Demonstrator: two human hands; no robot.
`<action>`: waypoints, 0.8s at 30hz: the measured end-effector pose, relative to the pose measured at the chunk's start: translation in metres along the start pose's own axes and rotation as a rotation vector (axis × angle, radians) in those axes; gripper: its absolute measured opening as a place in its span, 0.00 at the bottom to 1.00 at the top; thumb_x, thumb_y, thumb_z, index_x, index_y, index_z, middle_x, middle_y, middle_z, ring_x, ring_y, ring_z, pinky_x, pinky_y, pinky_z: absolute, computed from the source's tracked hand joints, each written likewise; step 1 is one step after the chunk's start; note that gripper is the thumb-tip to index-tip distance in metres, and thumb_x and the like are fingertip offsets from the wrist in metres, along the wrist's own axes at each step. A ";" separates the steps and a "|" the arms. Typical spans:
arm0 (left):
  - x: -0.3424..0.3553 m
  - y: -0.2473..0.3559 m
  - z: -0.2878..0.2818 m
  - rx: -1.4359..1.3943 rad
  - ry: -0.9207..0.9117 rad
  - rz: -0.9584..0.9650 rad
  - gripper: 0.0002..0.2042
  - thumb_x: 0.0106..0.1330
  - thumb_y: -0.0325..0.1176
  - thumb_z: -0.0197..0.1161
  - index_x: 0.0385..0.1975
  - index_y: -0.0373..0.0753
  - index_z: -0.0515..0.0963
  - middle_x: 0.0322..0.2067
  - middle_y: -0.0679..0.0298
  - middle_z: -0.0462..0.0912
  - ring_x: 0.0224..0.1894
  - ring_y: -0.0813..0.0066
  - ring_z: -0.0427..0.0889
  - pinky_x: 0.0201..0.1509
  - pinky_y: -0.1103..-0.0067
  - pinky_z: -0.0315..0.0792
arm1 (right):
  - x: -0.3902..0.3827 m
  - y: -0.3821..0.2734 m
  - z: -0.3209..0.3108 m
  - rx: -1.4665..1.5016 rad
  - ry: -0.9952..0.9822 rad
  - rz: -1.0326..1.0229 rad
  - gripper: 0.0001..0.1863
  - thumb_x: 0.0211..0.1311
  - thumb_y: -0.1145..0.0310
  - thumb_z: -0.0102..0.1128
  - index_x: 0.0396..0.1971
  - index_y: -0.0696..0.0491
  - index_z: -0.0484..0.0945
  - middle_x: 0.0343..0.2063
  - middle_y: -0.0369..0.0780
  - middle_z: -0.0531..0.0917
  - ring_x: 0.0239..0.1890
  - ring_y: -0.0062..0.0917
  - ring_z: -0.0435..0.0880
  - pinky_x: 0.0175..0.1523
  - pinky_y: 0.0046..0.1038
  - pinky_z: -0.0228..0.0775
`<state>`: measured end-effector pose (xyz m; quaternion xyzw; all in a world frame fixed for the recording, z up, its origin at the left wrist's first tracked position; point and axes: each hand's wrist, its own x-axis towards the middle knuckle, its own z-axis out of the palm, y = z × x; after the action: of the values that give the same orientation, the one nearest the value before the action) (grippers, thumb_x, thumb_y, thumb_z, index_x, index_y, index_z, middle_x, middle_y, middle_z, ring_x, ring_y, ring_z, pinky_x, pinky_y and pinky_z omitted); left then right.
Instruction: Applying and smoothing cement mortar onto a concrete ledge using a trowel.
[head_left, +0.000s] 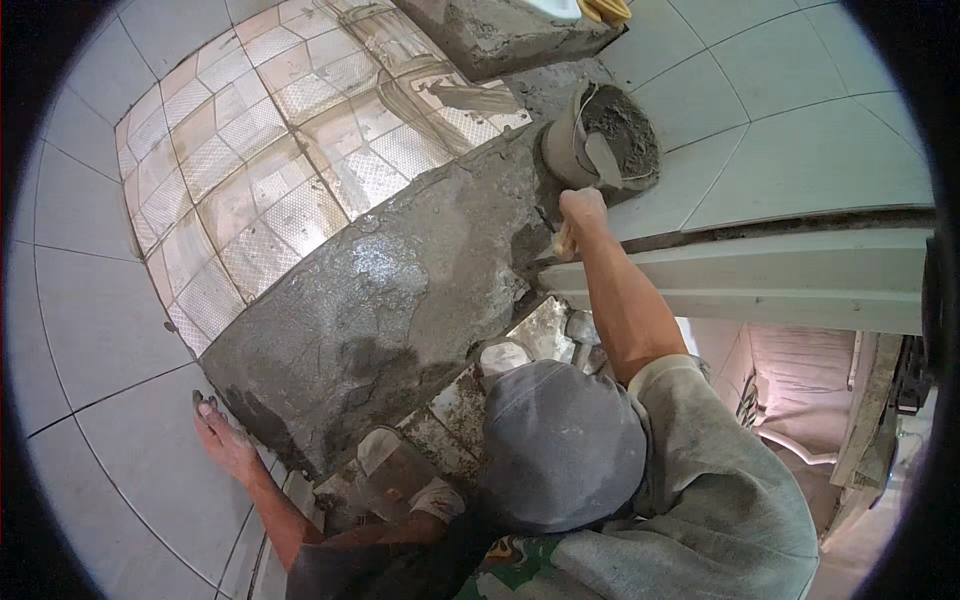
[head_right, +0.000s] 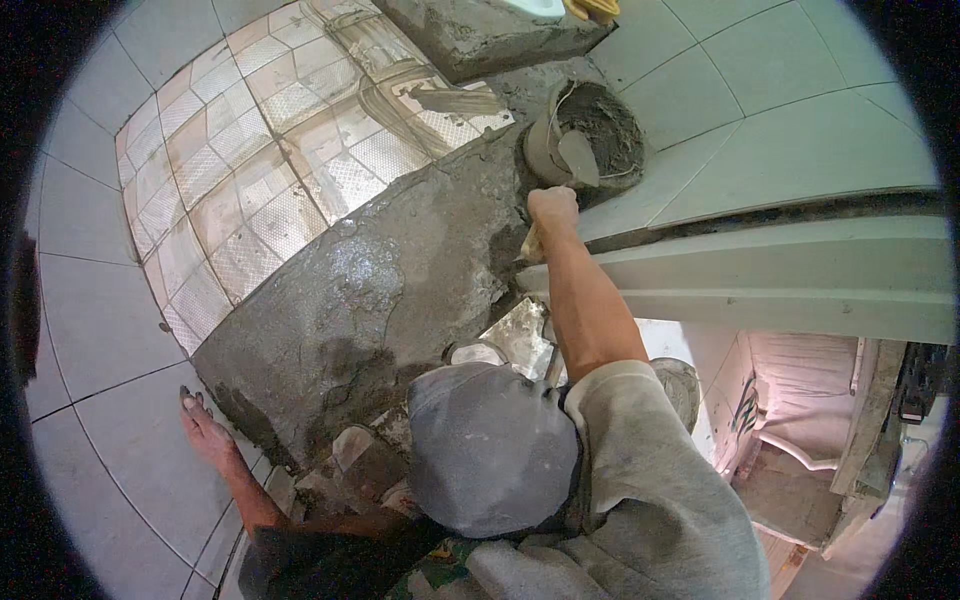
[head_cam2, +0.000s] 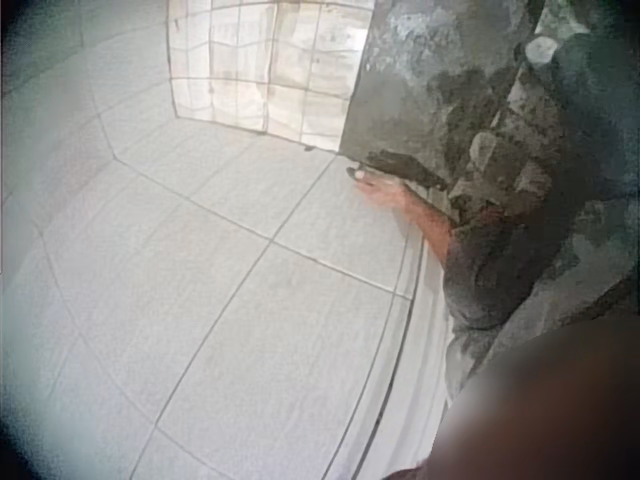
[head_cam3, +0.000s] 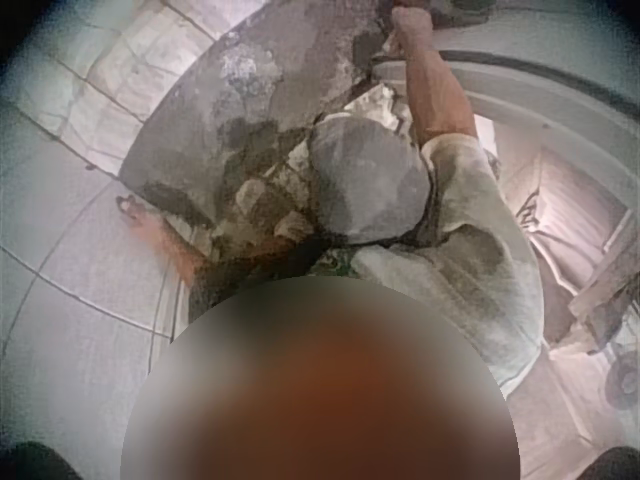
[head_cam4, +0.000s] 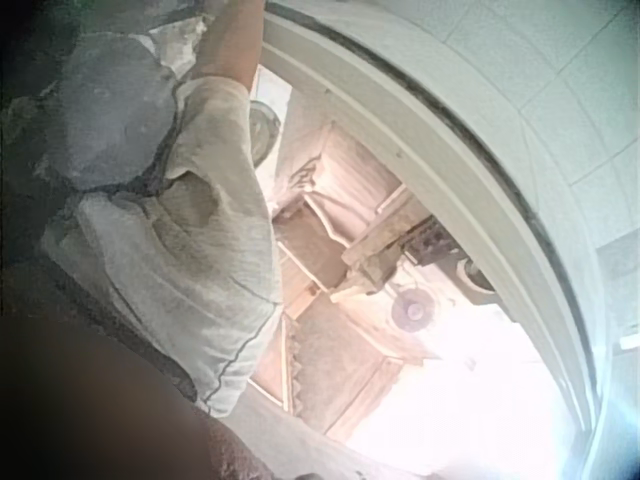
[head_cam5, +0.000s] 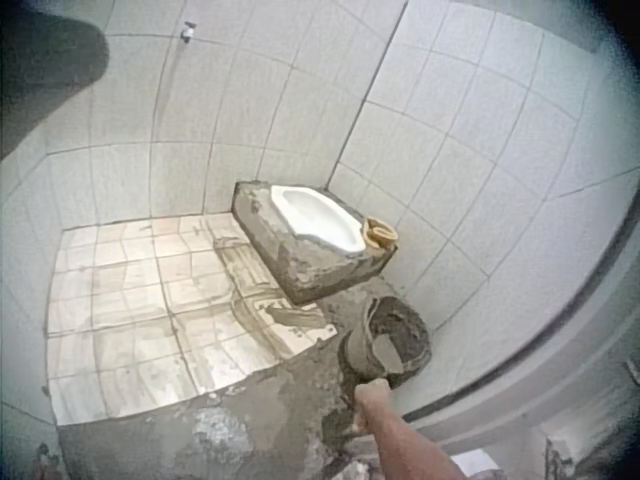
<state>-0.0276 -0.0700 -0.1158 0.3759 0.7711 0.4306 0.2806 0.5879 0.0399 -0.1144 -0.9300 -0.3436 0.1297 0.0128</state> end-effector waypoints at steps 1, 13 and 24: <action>0.002 -0.002 -0.002 0.014 -0.004 0.014 0.27 0.71 0.50 0.43 0.60 0.32 0.64 0.58 0.49 0.68 0.58 0.58 0.71 0.59 0.66 0.63 | -0.013 -0.005 -0.004 0.055 -0.021 0.006 0.21 0.52 0.65 0.43 0.35 0.67 0.79 0.44 0.58 0.78 0.51 0.45 0.76 0.55 0.36 0.68; 0.000 -0.002 -0.004 0.053 0.020 0.057 0.27 0.72 0.48 0.44 0.57 0.30 0.66 0.54 0.51 0.72 0.53 0.62 0.73 0.58 0.73 0.63 | -0.106 -0.026 -0.033 0.141 -0.158 -0.157 0.21 0.48 0.64 0.46 0.29 0.68 0.79 0.39 0.60 0.77 0.48 0.50 0.75 0.55 0.39 0.65; -0.002 0.003 0.002 -0.026 0.020 0.060 0.26 0.72 0.48 0.44 0.57 0.29 0.66 0.54 0.52 0.72 0.54 0.64 0.72 0.59 0.73 0.63 | -0.156 -0.011 -0.065 0.130 -0.185 -0.209 0.22 0.52 0.60 0.48 0.31 0.67 0.77 0.36 0.62 0.77 0.46 0.55 0.74 0.54 0.42 0.64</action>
<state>-0.0240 -0.0698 -0.1138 0.3910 0.7565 0.4525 0.2645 0.4832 -0.0479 -0.0143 -0.8705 -0.4292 0.2345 0.0547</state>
